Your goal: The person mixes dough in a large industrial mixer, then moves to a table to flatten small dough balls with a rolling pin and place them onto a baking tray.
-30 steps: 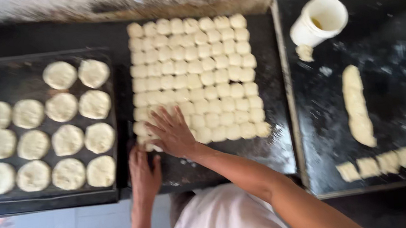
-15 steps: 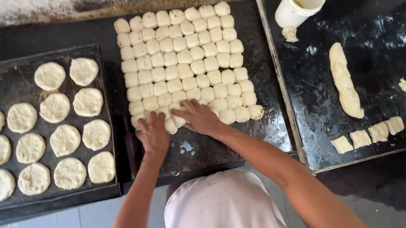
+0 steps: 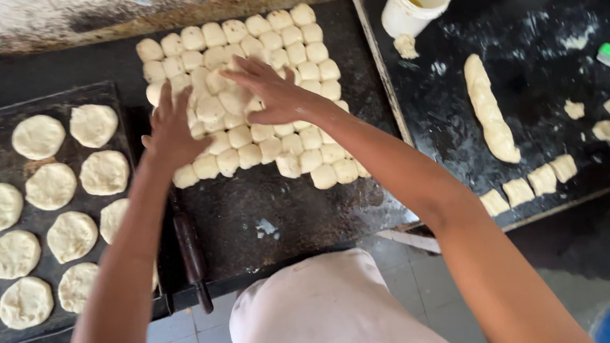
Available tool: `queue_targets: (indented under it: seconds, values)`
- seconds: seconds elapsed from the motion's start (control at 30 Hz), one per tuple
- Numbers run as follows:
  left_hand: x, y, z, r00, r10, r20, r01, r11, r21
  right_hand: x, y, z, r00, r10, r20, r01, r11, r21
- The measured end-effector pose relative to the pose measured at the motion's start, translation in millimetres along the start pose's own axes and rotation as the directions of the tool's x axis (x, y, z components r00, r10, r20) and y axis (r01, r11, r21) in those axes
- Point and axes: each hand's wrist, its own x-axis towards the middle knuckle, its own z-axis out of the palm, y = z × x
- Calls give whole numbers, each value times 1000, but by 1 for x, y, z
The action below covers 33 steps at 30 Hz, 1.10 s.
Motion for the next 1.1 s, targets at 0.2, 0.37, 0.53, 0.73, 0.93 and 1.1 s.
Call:
queue_targets:
  seconds: [0.2,0.37,0.53,0.73,0.93,1.1]
  values:
    - [-72,52,138,964,265,27,-267,958,105,-176,-3,-4,937,345,63,-342,938,-45]
    - [-76,111,213,968,248,-39,-242,963,114,-221,12,32,853,513,95,-492,852,-178]
    - [-57,132,217,969,205,-139,-220,970,-101,-206,38,49,890,450,72,-456,874,167]
    - [4,119,142,939,340,49,-325,925,-197,-152,60,-13,893,345,288,-439,809,392]
    - [45,82,55,857,402,-322,-498,808,-315,-64,61,-48,981,133,-143,-111,982,152]
    - [-63,24,87,828,108,-551,-159,986,-46,-126,24,31,955,287,-69,-284,958,50]
